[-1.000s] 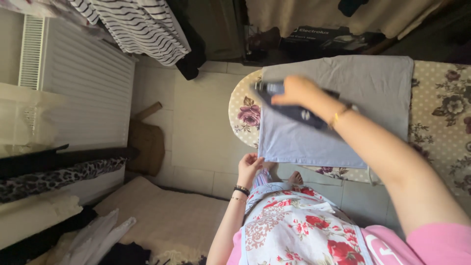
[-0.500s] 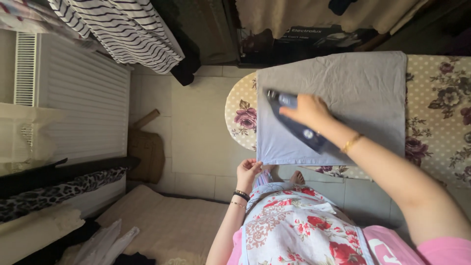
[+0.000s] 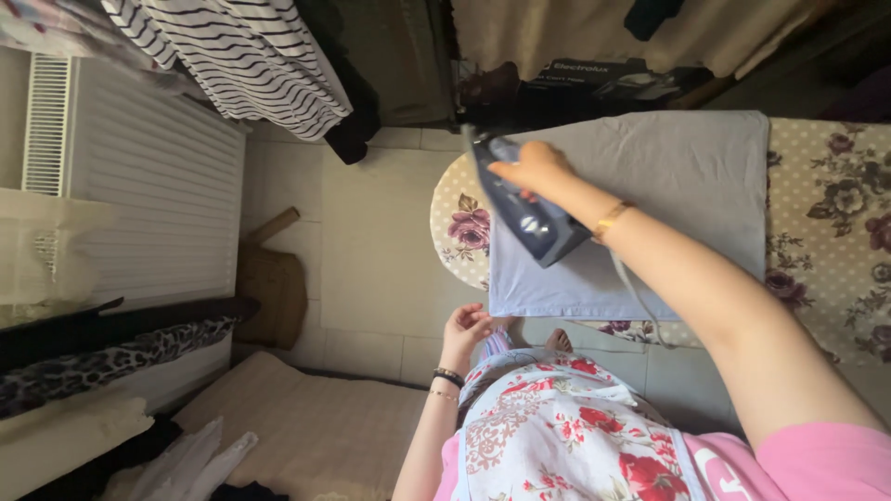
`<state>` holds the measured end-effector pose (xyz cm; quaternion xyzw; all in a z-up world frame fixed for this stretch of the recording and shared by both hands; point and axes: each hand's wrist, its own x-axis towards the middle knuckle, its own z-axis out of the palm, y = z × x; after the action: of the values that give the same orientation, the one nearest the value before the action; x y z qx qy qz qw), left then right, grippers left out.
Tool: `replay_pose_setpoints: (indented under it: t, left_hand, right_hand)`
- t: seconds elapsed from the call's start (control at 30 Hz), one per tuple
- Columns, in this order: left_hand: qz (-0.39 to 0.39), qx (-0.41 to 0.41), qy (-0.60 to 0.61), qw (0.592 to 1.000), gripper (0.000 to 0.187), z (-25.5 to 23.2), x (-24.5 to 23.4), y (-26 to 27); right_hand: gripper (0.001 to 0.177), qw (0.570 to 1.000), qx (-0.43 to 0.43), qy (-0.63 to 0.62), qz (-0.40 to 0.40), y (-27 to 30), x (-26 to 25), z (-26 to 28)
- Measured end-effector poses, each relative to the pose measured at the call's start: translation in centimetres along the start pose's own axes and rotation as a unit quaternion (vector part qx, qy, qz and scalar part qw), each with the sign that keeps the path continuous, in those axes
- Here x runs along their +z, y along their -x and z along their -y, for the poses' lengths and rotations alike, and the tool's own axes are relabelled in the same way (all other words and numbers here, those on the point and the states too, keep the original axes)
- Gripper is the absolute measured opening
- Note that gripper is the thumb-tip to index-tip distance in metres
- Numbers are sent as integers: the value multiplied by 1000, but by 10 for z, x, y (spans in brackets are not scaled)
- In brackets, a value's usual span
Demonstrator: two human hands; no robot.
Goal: Ironing a garment on an ironing board and folding clothes on a bed.
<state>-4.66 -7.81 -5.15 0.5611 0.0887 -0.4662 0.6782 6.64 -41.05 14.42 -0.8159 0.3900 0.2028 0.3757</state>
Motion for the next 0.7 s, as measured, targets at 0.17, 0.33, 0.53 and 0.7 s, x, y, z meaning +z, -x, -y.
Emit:
replay_pose_setpoints:
  t: [0.17,0.33,0.53,0.7]
  left_hand:
    - [-79,21,52,995,36,24,-63,-10]
    - [-154,9,37,987,36,1,-83,3]
    - [-207,57,92,972,33,-38,-77,-1]
    - [-228,132,140,954,23,-66,-74,-24]
  right_hand:
    - [59,994,26,-65,-82,-36,-7,-70]
    - [62,989,17,-135,-51,-36,-11,-69]
    - [60,1000,-4,-7,16,9,17,-39]
    - [58,985,-77,135,81,70,62,-62]
